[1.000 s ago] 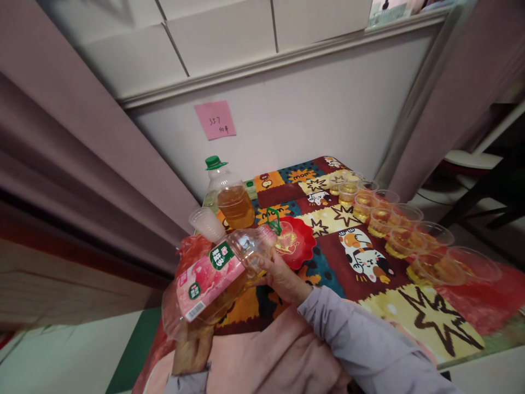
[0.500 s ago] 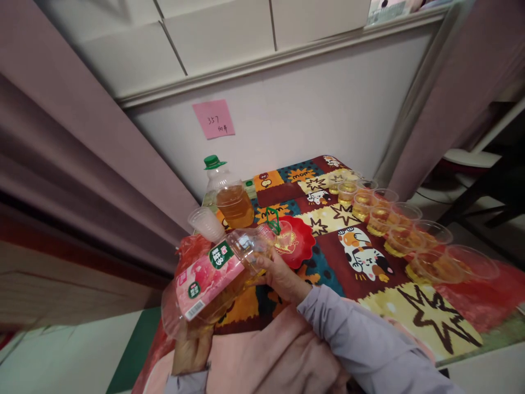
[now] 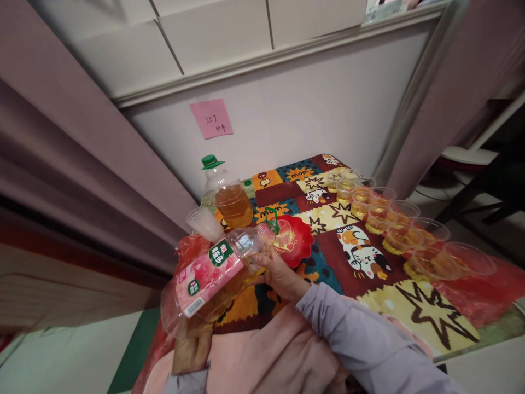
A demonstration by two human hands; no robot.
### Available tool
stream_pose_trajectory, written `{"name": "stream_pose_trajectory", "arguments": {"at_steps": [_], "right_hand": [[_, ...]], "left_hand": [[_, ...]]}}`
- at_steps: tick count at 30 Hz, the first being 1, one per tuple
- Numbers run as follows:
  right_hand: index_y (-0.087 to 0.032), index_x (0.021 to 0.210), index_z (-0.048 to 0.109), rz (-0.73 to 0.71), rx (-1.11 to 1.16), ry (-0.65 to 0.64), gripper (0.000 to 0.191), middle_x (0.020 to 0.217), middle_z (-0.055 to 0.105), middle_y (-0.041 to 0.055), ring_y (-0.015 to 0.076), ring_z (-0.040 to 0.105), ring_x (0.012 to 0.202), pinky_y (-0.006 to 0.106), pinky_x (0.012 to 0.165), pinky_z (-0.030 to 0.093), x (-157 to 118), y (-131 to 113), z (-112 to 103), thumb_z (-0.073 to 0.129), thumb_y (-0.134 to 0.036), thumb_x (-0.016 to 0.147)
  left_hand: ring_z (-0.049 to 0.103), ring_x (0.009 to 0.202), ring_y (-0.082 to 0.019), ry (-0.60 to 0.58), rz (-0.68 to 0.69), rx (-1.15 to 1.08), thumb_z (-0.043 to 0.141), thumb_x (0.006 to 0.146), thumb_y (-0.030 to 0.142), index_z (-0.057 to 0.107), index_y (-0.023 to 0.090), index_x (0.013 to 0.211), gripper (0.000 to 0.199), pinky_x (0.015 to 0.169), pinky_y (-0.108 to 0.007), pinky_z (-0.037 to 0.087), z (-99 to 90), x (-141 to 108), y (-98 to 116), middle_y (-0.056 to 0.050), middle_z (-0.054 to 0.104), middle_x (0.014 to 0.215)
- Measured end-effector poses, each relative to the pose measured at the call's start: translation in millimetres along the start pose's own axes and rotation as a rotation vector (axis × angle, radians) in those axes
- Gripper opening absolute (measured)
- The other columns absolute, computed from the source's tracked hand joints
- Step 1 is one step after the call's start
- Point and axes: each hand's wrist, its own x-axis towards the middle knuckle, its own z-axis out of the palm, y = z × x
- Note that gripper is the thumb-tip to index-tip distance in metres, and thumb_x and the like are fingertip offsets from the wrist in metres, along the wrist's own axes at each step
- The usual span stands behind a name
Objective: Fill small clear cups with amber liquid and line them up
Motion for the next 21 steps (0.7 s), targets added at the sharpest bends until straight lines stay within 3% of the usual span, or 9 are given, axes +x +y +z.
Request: {"name": "stream_pose_trajectory", "arguments": {"at_steps": [4, 10, 16, 21], "right_hand": [[-0.037, 0.156, 0.059, -0.014, 0.008, -0.020, 0.086, 0.153, 0.073, 0.0053, 0.0275, 0.079, 0.126, 0.032, 0.077, 0.075, 0.0, -0.8, 0.5, 0.098, -0.056, 0.082], [-0.039, 0.158, 0.058, -0.012, 0.002, -0.038, 0.084, 0.151, 0.075, 0.0038, 0.0261, 0.079, 0.125, 0.031, 0.077, 0.075, -0.2, -0.9, 0.5, 0.096, -0.056, 0.085], [-0.038, 0.155, 0.062, -0.003, -0.012, -0.039, 0.079, 0.152, 0.075, 0.0037, 0.0274, 0.077, 0.130, 0.032, 0.078, 0.075, 0.4, -1.9, 0.0, 0.096, -0.056, 0.086], [-0.037, 0.153, 0.061, -0.006, 0.008, -0.008, 0.085, 0.144, 0.077, 0.0043, 0.0272, 0.079, 0.122, 0.033, 0.075, 0.075, 0.6, -2.4, 0.9, 0.099, -0.058, 0.080]], "left_hand": [[0.044, 0.171, -0.038, 0.005, 0.018, 0.001, 0.099, 0.078, 0.062, 0.079, 0.043, 0.143, 0.070, 0.125, -0.053, 0.056, 8.4, -2.1, 0.4, 0.002, 0.074, 0.162], [0.057, 0.163, -0.039, -0.010, 0.024, 0.006, 0.095, 0.084, 0.060, 0.080, 0.042, 0.141, 0.062, 0.124, -0.058, 0.057, 13.9, -6.8, 3.0, -0.001, 0.073, 0.164], [0.055, 0.164, -0.039, -0.022, 0.012, 0.012, 0.094, 0.086, 0.061, 0.079, 0.044, 0.143, 0.061, 0.124, -0.059, 0.058, 10.2, -4.6, 3.6, 0.001, 0.073, 0.163], [0.058, 0.161, -0.038, 0.025, 0.014, -0.003, 0.095, 0.080, 0.067, 0.079, 0.041, 0.142, 0.069, 0.121, -0.053, 0.060, 13.1, -4.0, -0.3, -0.001, 0.077, 0.159]]}}
